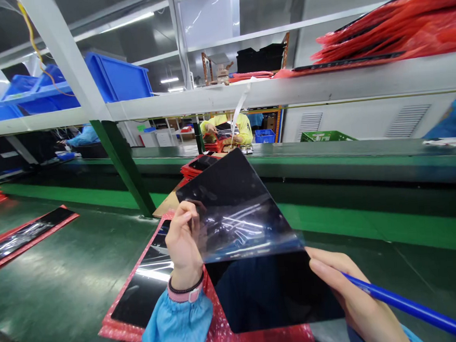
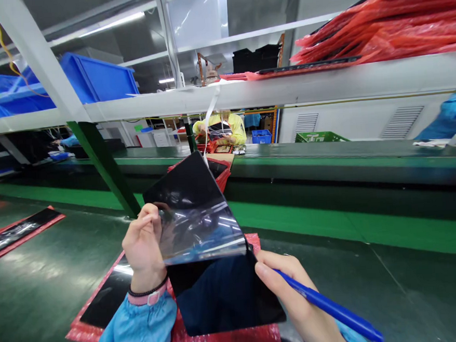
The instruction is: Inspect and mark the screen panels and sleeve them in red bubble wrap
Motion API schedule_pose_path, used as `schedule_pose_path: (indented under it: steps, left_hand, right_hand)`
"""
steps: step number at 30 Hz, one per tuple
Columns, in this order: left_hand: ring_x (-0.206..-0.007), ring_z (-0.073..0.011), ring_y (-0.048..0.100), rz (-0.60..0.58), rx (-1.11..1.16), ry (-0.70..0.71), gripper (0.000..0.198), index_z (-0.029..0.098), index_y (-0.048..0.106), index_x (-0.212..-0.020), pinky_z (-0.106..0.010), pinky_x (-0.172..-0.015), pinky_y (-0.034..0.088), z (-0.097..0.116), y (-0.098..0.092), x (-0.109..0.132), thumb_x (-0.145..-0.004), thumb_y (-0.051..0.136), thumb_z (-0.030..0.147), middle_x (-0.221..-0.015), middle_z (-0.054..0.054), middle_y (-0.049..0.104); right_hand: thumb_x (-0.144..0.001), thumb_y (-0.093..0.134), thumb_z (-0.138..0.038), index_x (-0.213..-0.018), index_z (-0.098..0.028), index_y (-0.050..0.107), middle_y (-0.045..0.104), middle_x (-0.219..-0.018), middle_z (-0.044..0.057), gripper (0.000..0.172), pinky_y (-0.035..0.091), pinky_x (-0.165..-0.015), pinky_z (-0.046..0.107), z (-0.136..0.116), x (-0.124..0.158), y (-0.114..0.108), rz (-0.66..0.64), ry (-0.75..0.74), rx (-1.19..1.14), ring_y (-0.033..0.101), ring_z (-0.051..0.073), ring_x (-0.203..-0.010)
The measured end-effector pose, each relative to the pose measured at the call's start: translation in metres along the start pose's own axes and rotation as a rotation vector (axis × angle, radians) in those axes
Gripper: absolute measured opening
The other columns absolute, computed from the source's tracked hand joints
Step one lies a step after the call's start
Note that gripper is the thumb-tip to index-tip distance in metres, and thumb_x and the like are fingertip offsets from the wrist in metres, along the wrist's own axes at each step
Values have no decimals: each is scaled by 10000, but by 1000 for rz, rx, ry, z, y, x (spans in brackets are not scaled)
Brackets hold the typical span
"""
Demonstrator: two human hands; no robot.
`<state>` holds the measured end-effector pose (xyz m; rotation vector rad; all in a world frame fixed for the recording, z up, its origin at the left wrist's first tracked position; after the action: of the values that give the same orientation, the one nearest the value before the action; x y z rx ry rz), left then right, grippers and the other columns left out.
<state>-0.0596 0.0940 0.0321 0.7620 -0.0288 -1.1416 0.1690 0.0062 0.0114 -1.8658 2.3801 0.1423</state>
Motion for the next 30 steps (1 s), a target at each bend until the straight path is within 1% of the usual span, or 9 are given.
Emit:
schedule_pose_path:
  steps: [4, 9, 14, 17, 20, 22, 23, 26, 30]
  left_hand:
    - [-692, -169, 511, -203, -77, 46, 218, 185, 607, -564, -260, -635, 398, -3, 4, 9, -736, 509, 276, -645, -29, 545]
    - [-737, -206, 526, -313, -76, 20, 291, 188, 635, -579, -308, -743, 399, -6, 8, 15, -774, 456, 309, -671, -53, 576]
    - [-728, -207, 528, -301, -106, 55, 280, 191, 634, -561, -309, -723, 387, -5, 6, 15, -751, 460, 299, -652, -54, 582]
    - [-731, -205, 550, -314, -106, 60, 281, 190, 651, -562, -307, -716, 396, -4, 7, 16, -745, 462, 290, -694, -61, 631]
    - [-726, -215, 583, -341, -99, 63, 280, 189, 673, -557, -314, -698, 423, -5, 8, 17, -736, 482, 287, -703, -70, 658]
    - [-718, -219, 606, -353, -92, 93, 265, 193, 697, -562, -314, -687, 448, -6, 7, 17, -730, 509, 276, -674, -68, 661]
    - [-710, -215, 616, -356, -87, 115, 255, 197, 712, -573, -310, -686, 461, -7, 7, 18, -729, 523, 264, -657, -62, 663]
    - [-680, -197, 651, -383, -64, 190, 241, 221, 752, -618, -285, -677, 496, -12, 5, 18, -739, 545, 241, -621, -39, 690]
    - [-700, -211, 700, -459, -130, 310, 216, 223, 784, -705, -283, -669, 545, -19, 0, 18, -757, 577, 250, -702, -44, 751]
  right_hand:
    - [-804, 644, -472, -928, -310, 747, 738, -974, -4, 229, 541, -741, 306, -9, -9, 8, -169, -194, -67, 674, 234, -827]
    - [-814, 667, -323, -1160, -314, 629, 711, -1086, -13, 348, 537, -804, 244, -4, -13, 8, -278, -308, 169, 678, 207, -925]
    - [-753, 733, -297, -1129, -338, 578, 728, -1037, -40, 409, 549, -774, 195, 1, -11, 9, -219, -404, 283, 703, 187, -892]
    - [-722, 762, -334, -1210, -358, 513, 716, -1076, -30, 548, 573, -772, 240, 5, -10, 12, -147, -454, 347, 698, 221, -941]
    - [-734, 760, -305, -1428, -381, 285, 471, -1440, 24, 844, 520, -944, 364, 11, -8, 14, -71, -552, 386, 549, 282, -1209]
    - [-748, 751, -230, -1476, -426, 118, 176, -1578, -13, 984, 361, -1092, 468, 14, -7, 15, -28, -721, 408, 314, 302, -1376]
    - [-748, 750, -200, -1476, -443, 91, 106, -1587, -41, 1012, 276, -1129, 511, 14, -6, 15, -23, -812, 430, 204, 305, -1414]
    - [-745, 748, -162, -1474, -424, 163, 236, -1550, -32, 971, 161, -1134, 611, 12, -6, 14, -72, -955, 530, 86, 309, -1430]
    - [-732, 739, -129, -1444, -250, 313, 495, -1393, 92, 839, 160, -1074, 714, 2, -3, 13, -148, -1152, 593, 149, 336, -1419]
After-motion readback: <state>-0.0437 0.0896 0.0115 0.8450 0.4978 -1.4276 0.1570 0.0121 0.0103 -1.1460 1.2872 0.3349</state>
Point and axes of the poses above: each hand's wrist, its own x-axis away from the middle knuckle, its own y-axis out of the palm, z = x × y, the point moved 1 cm from there along -x, towards the middle knuckle
